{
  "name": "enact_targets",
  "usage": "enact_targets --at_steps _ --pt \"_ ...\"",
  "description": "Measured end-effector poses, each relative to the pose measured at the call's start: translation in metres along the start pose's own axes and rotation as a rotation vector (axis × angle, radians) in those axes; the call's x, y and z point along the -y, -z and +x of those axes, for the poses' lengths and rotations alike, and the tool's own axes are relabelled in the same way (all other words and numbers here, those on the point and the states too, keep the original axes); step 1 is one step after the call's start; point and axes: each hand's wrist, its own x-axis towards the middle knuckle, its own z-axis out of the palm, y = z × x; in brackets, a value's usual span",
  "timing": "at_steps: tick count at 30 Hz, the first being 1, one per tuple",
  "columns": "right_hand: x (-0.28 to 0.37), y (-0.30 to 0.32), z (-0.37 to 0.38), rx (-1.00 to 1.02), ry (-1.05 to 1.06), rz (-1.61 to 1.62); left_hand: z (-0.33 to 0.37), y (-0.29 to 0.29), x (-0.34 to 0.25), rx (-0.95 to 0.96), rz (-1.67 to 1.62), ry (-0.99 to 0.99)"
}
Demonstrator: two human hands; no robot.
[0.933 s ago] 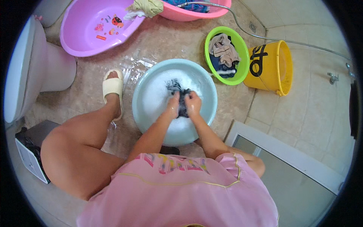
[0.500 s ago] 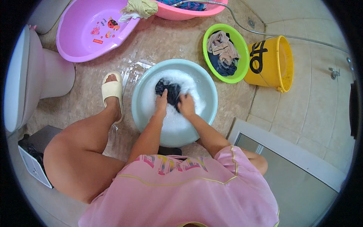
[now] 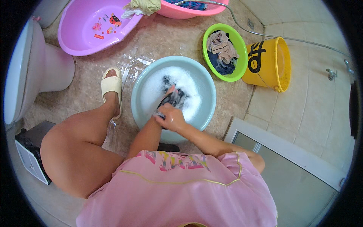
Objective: The person washes clothes by hand in a basin of soapy water, scrubbing a black garment, rinsing items using a handheld shower head, and placing them into different colored plastic basins.
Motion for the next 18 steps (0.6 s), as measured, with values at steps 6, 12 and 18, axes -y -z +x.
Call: enact_targets --at_steps 6,12,18 --pt "-0.1 0.021 0.017 -0.319 -0.484 -0.016 0.018 -0.024 0.02 -0.233 0.381 -0.206" --pt "-0.01 -0.011 -0.005 -0.325 -0.107 0.053 0.029 0.018 0.028 0.544 0.031 -0.049" --pt "-0.188 -0.029 -0.011 -0.505 -0.294 0.09 -0.031 -0.043 -0.011 -0.228 0.617 -0.099"
